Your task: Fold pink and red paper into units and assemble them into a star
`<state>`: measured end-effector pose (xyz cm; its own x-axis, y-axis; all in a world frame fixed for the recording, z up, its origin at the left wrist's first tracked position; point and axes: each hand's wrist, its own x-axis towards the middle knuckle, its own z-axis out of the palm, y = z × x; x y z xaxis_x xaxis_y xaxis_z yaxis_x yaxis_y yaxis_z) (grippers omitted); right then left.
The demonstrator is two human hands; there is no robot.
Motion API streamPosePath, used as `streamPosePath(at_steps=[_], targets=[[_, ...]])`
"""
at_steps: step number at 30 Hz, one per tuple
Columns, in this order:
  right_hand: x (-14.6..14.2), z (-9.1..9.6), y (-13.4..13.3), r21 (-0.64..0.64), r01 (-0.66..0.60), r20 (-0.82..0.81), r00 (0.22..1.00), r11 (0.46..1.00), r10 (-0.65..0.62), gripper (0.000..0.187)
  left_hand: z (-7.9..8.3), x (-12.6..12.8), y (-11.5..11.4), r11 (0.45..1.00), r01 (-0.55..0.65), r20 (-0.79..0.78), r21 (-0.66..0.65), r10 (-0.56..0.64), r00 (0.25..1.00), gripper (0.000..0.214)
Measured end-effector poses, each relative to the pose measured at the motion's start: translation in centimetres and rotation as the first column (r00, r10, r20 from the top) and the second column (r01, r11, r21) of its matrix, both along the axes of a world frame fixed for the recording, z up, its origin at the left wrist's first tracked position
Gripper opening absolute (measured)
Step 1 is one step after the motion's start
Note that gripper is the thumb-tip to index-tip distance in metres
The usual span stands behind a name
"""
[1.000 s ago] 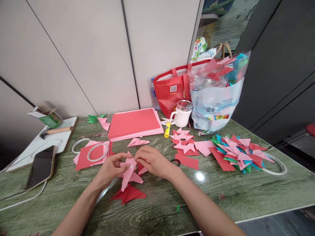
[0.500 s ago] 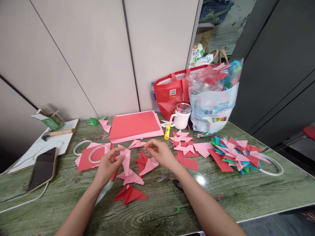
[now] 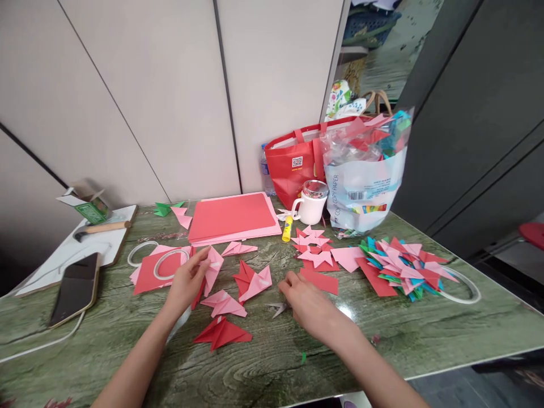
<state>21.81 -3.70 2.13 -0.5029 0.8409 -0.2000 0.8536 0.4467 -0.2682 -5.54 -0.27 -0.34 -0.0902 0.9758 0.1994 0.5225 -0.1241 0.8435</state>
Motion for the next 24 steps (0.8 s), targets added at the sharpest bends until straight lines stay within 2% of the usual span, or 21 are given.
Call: streamPosePath(at_steps=[4,6,8,9,10,11,13,16,19,22,24], targets=[[0.1,0.5,-0.4,-0.033,-0.013,0.008,1.000,0.999,0.013,0.054,0.5,-0.4,-0.1,0.999,-0.021,0.112,0.033,0.017,0.994,0.047],[0.3,0.5,-0.5,-0.040,-0.006,0.007,1.000,0.999,0.006,0.059,0.8,-1.1,0.0,0.990,-0.103,0.074,0.096,0.096,0.993,0.045],[0.5,0.2,-0.6,-0.031,0.012,0.018,1.000,0.999,-0.011,0.060,1.1,-2.4,0.2,0.950,-0.249,-0.120,0.186,0.274,0.954,0.039],[0.5,0.1,-0.6,-0.016,0.020,0.024,1.000,1.000,-0.020,0.059,1.2,-3.3,0.3,0.933,-0.300,-0.261,0.200,0.346,0.901,0.037],[0.5,0.0,-0.6,0.001,0.025,0.031,0.999,1.000,-0.025,0.058,1.1,-4.1,0.5,0.933,-0.317,-0.401,0.170,0.360,0.843,0.036],[0.5,-0.1,-0.6,0.014,0.027,0.040,0.999,1.000,-0.028,0.057,1.1,-4.9,0.6,0.945,-0.308,-0.516,0.106,0.317,0.795,0.035],[0.3,-0.2,-0.4,0.019,0.034,0.075,0.997,0.999,-0.036,0.052,0.8,-6.2,0.8,0.952,-0.301,-0.564,0.053,0.277,0.778,0.028],[0.1,-0.2,-0.3,-0.001,0.046,0.138,0.989,0.999,-0.045,0.044,0.3,-7.0,1.0,0.959,-0.284,-0.558,0.011,0.242,0.794,0.011],[0.5,0.0,-0.3,-0.021,0.018,0.108,0.994,1.000,-0.016,0.039,0.6,-6.7,1.0,0.962,-0.272,-0.505,0.013,0.241,0.829,0.012],[1.6,0.2,-0.3,-0.042,0.006,-0.081,0.997,0.999,-0.010,0.032,1.7,-5.9,0.8,0.957,-0.286,-0.412,0.055,0.283,0.866,0.008],[2.0,0.2,-0.3,-0.054,0.003,-0.277,0.961,0.999,-0.018,0.029,2.6,-5.1,0.4,0.960,-0.266,-0.248,0.083,0.279,0.928,0.016]])
